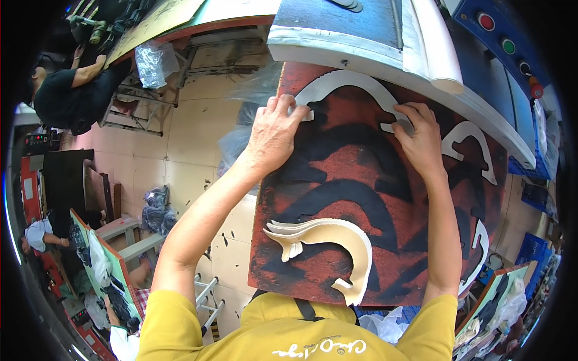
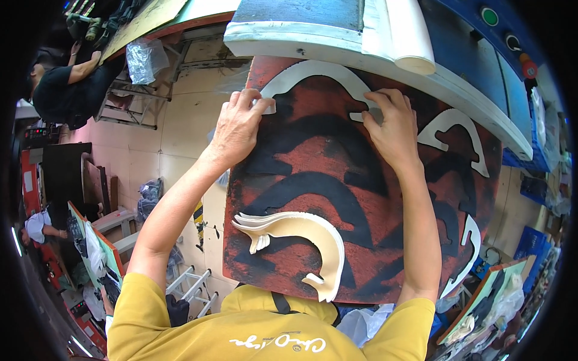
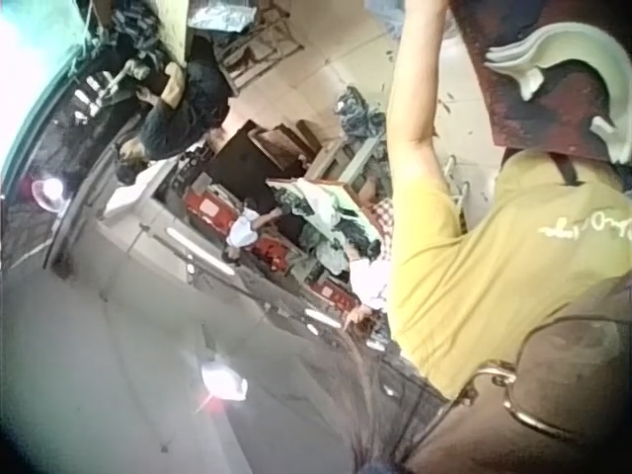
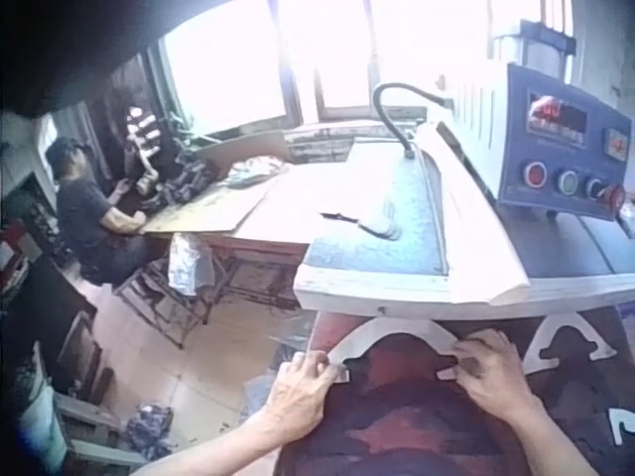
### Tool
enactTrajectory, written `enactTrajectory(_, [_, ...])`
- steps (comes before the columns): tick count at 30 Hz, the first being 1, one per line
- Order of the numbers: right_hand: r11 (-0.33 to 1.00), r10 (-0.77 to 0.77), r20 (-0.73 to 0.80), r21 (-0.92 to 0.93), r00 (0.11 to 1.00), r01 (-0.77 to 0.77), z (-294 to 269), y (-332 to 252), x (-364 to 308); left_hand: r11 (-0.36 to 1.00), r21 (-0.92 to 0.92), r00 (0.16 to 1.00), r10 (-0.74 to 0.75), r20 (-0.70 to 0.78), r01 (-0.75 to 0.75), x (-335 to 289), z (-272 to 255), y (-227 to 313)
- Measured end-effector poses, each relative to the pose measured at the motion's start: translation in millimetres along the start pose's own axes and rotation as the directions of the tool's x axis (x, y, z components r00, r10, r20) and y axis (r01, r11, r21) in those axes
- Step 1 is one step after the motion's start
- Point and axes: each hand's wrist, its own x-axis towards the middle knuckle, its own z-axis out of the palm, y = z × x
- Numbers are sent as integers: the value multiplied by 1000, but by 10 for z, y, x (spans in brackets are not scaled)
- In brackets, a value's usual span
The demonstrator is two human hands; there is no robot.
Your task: The person is sorting and aligning shoe components on a workstation.
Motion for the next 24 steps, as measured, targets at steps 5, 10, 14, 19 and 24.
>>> enactTrajectory(5, [992,88,8,86,996,-88,-52,106,-101,1000,-14,1000,6,-5,-6,-39,26,-44])
enactTrajectory(10, [970,148,49,186,988,-155,-14,175,-136,1000,-15,1000,16,-10,-17,-37,24,-21])
enactTrajectory(14, [992,65,-19,110,998,-62,19,202,-130,998,-27,997,53,-49,-55,-43,44,1])
enactTrajectory(19, [999,34,16,18,999,-34,20,230,-131,994,-44,992,97,-76,-101,-35,10,12])
enactTrajectory(24, [999,32,59,5,998,-32,-39,192,-144,994,-50,995,92,-42,-94,-62,-73,61])
